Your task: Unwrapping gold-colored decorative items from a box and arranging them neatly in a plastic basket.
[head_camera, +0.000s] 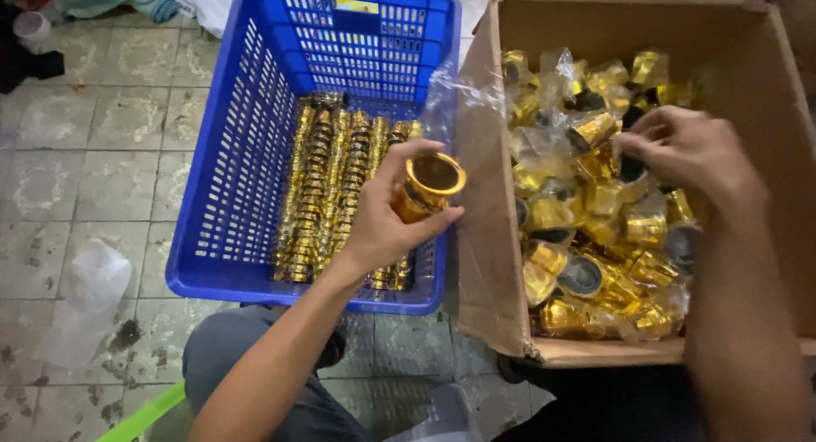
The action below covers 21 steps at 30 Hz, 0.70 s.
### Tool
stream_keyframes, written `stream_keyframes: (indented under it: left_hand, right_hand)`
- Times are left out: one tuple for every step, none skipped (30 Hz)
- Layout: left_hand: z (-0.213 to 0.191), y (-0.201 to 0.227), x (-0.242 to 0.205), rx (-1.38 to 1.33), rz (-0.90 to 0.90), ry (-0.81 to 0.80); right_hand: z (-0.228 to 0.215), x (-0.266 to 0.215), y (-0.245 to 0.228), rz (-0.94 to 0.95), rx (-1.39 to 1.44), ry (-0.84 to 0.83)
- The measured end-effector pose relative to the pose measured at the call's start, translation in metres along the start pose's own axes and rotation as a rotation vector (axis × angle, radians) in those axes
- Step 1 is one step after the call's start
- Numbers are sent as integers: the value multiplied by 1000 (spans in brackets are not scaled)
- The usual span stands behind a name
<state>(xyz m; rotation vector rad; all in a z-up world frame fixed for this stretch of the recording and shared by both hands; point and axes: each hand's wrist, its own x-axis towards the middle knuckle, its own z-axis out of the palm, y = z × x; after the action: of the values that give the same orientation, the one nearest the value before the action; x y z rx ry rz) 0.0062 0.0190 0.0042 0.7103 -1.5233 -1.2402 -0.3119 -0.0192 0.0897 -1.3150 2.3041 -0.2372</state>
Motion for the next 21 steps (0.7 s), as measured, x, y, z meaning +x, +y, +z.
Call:
stream_keyframes:
  left_hand:
    - [-2,-1,1,27,8,12]
    - [-4,-2,1,53,16,23]
    - [-4,-2,1,51,15,23]
    - [-5,-1,0,67,5,29]
    - [-6,0,0,84,-3,36]
    - [-6,1,0,84,-2,37]
    - [-7,2,-1,109,-10,36]
    - [-7,3,-1,133,-17,34]
    - [-9,5,-2,132,-19,31]
    - [-9,7,-2,147,-33,42]
    - [-10,9,-3,162,-48,52]
    - [-11,12,-3,161,-50,48]
    - [-12,14,-3,147,-77,58]
    - [-13,16,-3,133,-105,69]
    - [-14,15,-3,127,-109,59]
    - [-14,13,-3,108,-61,69]
    - [-12,11,-3,86,-15,74]
    - [-12,13,-3,77,-19,60]
    - [-12,14,-2,107,-17,64]
    - [-11,16,-1,136,-14,67]
    - [-11,15,-2,130,-15,49]
  right_hand:
    - [6,7,-1,9,-84,-100]
    - [11,13,-2,19,-166,-200]
    - [20,13,-5,21,-167,-201]
    - [28,12,-8,-3,-175,-224]
    - [36,13,-12,-29,-181,-247]
    - [35,14,-13,-30,-182,-247]
    - [34,15,-14,-74,-174,-221]
    - [34,17,-14,-117,-166,-194]
    - [27,20,-7,-114,-165,-196]
    - [20,24,0,-158,-51,-61]
    - [13,27,8,-199,62,75]
    - [9,34,23,-194,63,74]
    - [4,40,38,-226,137,207]
    - [-2,46,54,-256,210,340]
    - [-5,58,74,-244,208,343]
    - [-8,70,95,-224,166,371]
    - [-11,80,120,-199,123,400]
    - [-13,89,131,-183,121,404]
    - [-15,97,143,-132,203,344]
    - [-18,105,156,-81,286,284]
    - [-16,101,154,-65,289,293]
